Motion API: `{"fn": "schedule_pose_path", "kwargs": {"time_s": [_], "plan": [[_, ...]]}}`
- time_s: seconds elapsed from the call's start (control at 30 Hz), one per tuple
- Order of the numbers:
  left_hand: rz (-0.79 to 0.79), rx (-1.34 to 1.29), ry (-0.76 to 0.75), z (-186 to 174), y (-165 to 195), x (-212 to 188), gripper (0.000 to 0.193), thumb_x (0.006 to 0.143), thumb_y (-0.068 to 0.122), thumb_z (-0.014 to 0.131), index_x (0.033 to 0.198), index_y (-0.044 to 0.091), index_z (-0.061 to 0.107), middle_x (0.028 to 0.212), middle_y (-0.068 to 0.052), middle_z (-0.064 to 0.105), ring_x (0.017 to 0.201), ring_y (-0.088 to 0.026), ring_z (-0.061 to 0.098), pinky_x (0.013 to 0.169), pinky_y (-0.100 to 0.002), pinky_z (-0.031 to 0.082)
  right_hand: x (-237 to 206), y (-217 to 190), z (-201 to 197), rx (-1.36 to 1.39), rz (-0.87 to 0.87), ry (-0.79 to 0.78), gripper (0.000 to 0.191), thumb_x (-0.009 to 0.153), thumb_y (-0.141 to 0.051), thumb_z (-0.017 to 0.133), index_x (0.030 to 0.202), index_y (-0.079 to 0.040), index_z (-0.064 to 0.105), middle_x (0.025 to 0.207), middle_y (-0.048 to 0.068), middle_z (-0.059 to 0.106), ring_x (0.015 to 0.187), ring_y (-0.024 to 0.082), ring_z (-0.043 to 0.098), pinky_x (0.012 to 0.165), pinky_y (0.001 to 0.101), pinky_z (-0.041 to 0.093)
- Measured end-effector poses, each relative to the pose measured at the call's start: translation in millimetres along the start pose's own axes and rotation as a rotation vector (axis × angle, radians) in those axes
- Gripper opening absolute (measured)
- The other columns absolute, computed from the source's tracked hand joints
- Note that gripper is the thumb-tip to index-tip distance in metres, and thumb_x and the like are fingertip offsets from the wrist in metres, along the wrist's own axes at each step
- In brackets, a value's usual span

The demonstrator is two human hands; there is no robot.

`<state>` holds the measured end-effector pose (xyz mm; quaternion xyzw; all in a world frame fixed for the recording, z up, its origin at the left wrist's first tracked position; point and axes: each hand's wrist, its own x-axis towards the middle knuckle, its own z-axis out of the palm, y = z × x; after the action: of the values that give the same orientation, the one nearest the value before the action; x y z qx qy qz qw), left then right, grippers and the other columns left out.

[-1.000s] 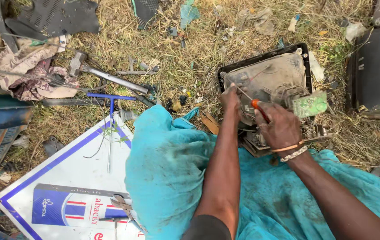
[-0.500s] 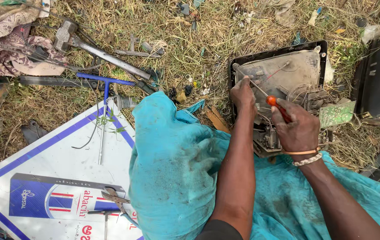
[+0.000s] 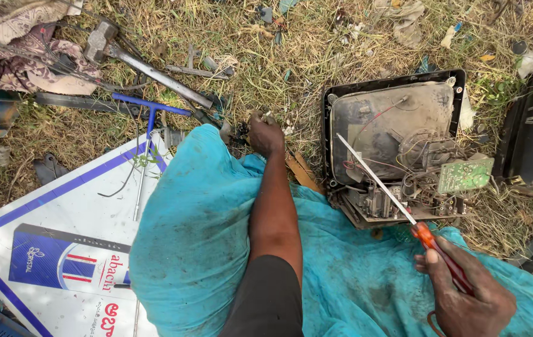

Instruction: The person sits on the ground with a cloth over their lap and dismantles a CRT television using a screwdriver. They unscrew the back panel, pry off the rear cover, pull out the circuit board, and continue unscrewing components inside the opened casing.

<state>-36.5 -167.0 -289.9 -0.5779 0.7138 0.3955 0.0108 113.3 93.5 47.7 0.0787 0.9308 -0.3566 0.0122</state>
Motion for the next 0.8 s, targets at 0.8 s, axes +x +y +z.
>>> {"fn": "schedule_pose_path", "kwargs": {"time_s": [0.8], "plan": [[0.163,-0.724,-0.355,-69.3,141.4,-160.9,0.042,0.09,0.032,0.07,0.114,0.001,0.054,0.085,-0.013,0.062,0.074,-0.027,0.062,0.066,-0.047,0.052,-41.9,17.4,1.2,0.019,0.049,0.016,0.027,0.101,-0.006,0.071,0.125,0.006,0.071,0.095,0.026,0.074,0.085,0.029,0.075,0.059,0.0421,0.057]]}}
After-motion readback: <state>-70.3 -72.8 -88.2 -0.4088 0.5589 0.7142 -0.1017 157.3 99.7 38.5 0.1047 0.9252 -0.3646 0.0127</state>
